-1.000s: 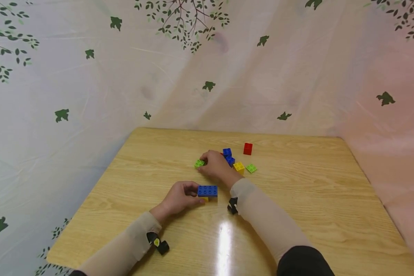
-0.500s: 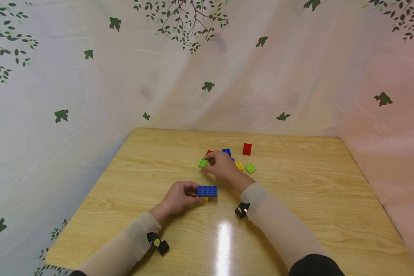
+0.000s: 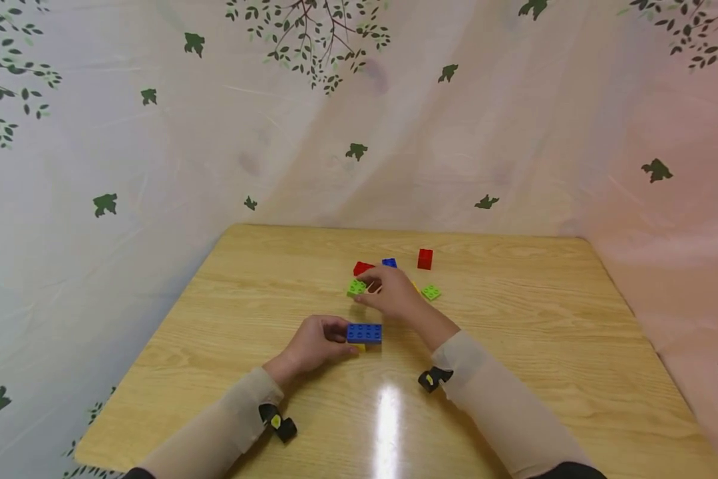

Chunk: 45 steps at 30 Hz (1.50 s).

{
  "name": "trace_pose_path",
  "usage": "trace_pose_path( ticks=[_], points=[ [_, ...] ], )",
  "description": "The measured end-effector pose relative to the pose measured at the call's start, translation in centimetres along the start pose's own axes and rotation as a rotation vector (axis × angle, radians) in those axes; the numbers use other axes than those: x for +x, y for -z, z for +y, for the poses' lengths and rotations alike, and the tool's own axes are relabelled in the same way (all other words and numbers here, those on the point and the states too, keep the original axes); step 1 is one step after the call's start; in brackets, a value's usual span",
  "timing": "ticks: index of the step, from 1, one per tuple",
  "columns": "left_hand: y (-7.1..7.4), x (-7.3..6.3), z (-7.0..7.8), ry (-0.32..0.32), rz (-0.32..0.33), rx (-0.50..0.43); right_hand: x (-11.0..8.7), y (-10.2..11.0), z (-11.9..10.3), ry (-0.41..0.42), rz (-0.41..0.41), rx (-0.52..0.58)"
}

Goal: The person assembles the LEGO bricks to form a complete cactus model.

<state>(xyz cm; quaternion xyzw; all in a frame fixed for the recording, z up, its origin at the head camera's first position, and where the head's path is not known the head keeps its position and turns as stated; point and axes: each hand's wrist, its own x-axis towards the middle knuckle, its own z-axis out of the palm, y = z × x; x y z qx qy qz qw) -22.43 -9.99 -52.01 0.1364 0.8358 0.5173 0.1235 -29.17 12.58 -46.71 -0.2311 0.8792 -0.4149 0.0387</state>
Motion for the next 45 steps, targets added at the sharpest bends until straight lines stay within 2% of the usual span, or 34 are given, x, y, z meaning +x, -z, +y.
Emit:
trace_pose_path(
  ticks=[7, 15, 20, 34, 45],
  points=[
    [-0.7, 0.3, 0.1, -0.006, 0.001, -0.016, -1.7, 0.8, -0.1, -0.003, 0.01, -0.005],
    [-1.4, 0.5, 0.6, -0.025, 0.007, -0.031, -3.5, 1.6, 0.1, 0.039, 0.014, 0.021],
    [-1.7, 0.7, 0.9, -0.028, -0.003, -0.044, -4.4, 1.8, 0.2, 0.028, 0.011, 0.011],
    [-2.8, 1.4, 0.9, -0.076, -0.021, -0.032, -6.4, 2.0, 0.1, -0.006, -0.012, 0.007],
    [-3.2, 1.8, 1.3, -0.073, -0.028, -0.018, -7.8, 2.1, 0.0, 0.009, -0.015, 0.034]
  ],
)
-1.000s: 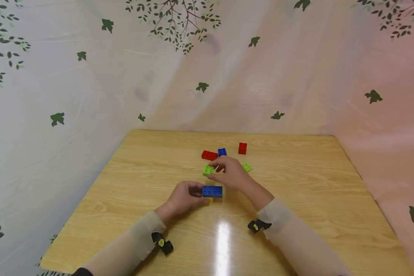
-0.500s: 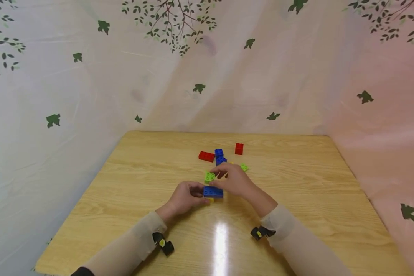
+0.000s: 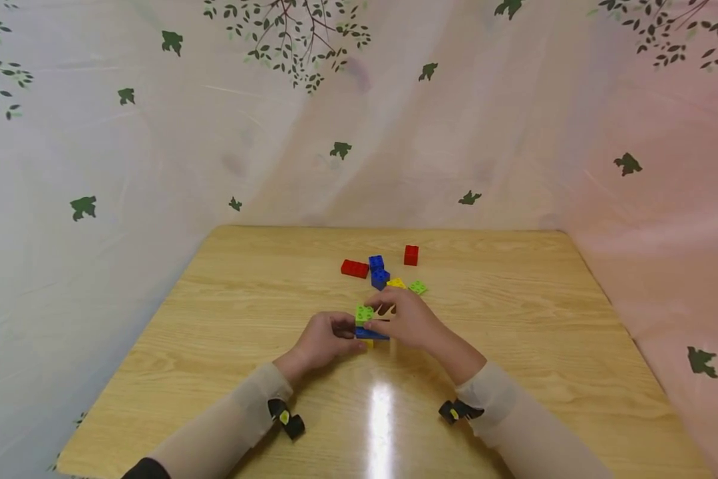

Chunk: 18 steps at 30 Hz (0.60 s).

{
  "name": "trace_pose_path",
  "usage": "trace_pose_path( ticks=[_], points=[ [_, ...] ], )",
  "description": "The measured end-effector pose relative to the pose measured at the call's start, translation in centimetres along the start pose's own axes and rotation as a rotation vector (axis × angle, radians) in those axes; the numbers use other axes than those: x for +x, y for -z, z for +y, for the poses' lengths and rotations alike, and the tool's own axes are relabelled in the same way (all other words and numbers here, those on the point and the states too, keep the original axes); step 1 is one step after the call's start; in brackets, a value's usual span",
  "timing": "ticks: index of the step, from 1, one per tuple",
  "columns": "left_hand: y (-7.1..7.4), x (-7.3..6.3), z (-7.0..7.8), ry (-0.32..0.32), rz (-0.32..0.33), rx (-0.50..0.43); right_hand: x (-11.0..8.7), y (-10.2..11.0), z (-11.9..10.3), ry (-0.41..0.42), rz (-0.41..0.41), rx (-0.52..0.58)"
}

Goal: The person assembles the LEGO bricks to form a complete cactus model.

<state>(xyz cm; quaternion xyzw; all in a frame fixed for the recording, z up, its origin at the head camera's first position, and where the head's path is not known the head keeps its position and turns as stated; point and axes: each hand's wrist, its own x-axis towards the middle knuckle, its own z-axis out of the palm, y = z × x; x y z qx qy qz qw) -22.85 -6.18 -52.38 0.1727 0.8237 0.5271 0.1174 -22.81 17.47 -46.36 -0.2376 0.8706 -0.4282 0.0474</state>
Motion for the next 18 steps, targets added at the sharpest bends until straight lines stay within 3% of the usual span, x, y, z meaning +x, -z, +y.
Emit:
trace_pose_path(
  ticks=[18],
  points=[
    [-0.16, 0.1, -0.11, -0.008, 0.009, -0.005, -0.57, -0.57, 0.94, 0.039, -0.016, -0.002]
  ],
)
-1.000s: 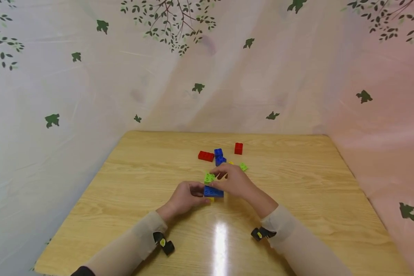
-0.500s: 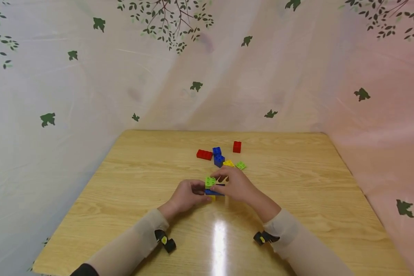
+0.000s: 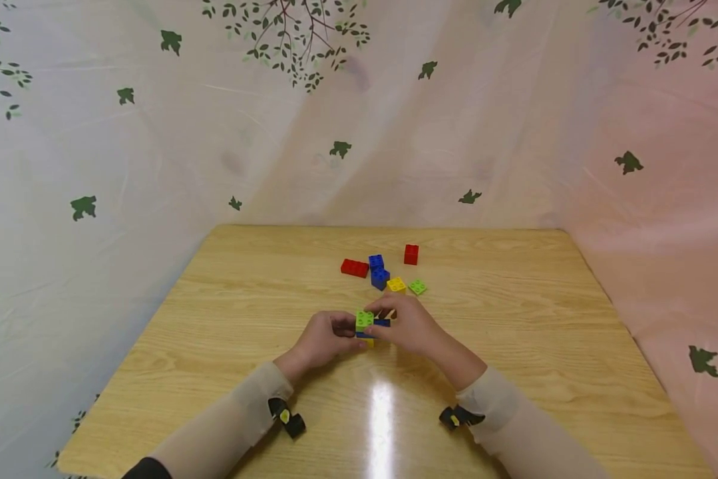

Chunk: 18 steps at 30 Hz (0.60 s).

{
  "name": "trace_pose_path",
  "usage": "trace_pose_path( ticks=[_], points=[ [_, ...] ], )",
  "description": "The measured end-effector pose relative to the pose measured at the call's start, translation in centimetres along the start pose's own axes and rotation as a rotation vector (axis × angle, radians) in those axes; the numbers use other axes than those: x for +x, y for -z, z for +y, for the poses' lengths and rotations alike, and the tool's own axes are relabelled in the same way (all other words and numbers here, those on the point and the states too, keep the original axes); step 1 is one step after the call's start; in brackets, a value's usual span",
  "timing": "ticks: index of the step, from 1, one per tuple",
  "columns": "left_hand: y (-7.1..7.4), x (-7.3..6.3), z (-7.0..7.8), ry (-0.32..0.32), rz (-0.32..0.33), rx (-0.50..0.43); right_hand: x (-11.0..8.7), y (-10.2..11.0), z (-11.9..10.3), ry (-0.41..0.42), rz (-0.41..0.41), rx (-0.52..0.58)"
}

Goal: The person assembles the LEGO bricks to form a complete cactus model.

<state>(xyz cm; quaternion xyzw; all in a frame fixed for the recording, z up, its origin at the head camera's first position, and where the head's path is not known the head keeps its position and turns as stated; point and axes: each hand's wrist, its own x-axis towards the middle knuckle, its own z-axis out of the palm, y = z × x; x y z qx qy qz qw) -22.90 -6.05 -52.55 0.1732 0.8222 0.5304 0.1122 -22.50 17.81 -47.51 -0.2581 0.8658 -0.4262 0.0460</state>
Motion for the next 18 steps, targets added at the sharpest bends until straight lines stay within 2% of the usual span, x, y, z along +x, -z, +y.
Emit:
trace_pose_path(
  ticks=[18],
  points=[
    [0.04, -0.03, -0.08, 0.013, 0.002, -0.006, 0.29, -0.67, 0.33, 0.017, 0.042, 0.016]
  ],
)
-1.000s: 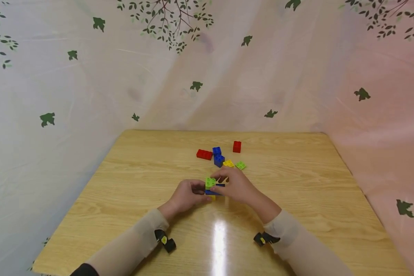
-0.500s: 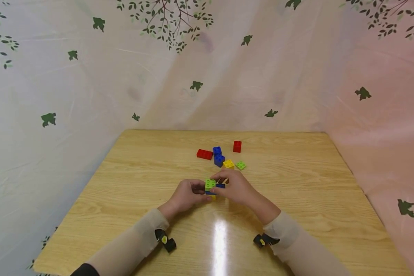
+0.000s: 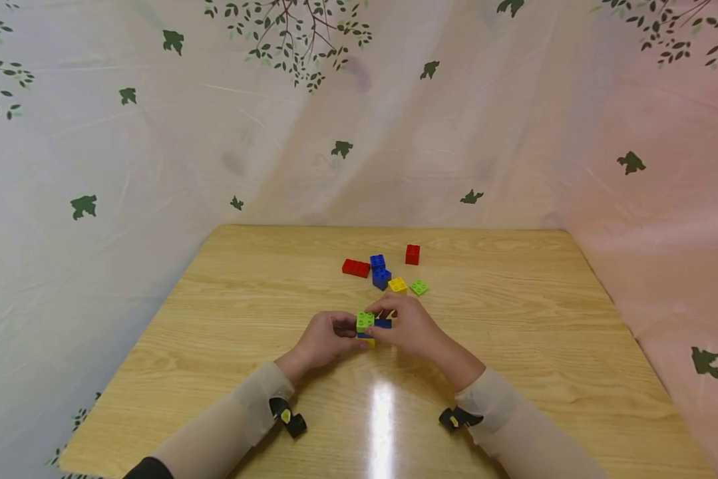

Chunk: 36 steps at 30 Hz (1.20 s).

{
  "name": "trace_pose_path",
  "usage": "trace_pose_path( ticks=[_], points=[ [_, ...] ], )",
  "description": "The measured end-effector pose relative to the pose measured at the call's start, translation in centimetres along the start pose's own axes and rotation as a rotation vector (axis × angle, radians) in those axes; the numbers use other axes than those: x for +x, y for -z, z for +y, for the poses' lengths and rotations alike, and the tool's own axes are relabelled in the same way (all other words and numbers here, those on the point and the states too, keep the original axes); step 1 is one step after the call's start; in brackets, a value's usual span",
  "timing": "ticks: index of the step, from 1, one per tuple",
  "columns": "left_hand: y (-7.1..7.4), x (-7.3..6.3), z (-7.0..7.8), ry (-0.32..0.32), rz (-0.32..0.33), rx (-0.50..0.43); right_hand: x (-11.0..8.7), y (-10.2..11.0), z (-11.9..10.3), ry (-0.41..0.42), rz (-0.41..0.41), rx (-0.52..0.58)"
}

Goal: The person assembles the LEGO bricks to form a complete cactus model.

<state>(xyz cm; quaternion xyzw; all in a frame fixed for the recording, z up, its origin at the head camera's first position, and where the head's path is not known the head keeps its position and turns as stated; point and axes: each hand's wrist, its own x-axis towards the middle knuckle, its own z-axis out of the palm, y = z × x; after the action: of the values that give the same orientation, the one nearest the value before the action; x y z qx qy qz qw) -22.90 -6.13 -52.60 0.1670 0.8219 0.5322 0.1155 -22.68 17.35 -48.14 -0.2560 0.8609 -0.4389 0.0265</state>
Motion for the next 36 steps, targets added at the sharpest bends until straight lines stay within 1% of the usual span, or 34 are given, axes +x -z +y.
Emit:
trace_pose_path(
  ticks=[6, 13, 24, 31, 36],
  points=[
    [0.02, -0.05, 0.01, 0.014, 0.001, -0.004, 0.08, -0.11, 0.22, -0.009, 0.005, 0.009],
    [0.02, -0.09, -0.02, 0.02, -0.005, 0.002, 0.0, -0.19, 0.16, -0.013, 0.017, -0.015],
    [0.11, 0.12, -0.35, 0.005, -0.006, 0.008, 0.1, -0.24, 0.35, -0.01, 0.029, -0.023],
    [0.17, 0.13, -0.26, -0.009, -0.008, 0.01, 0.14, -0.18, 0.43, -0.052, 0.023, 0.024],
    [0.19, 0.07, -0.19, -0.006, -0.012, 0.008, 0.13, -0.28, 0.71, -0.056, 0.015, 0.055]
  ],
)
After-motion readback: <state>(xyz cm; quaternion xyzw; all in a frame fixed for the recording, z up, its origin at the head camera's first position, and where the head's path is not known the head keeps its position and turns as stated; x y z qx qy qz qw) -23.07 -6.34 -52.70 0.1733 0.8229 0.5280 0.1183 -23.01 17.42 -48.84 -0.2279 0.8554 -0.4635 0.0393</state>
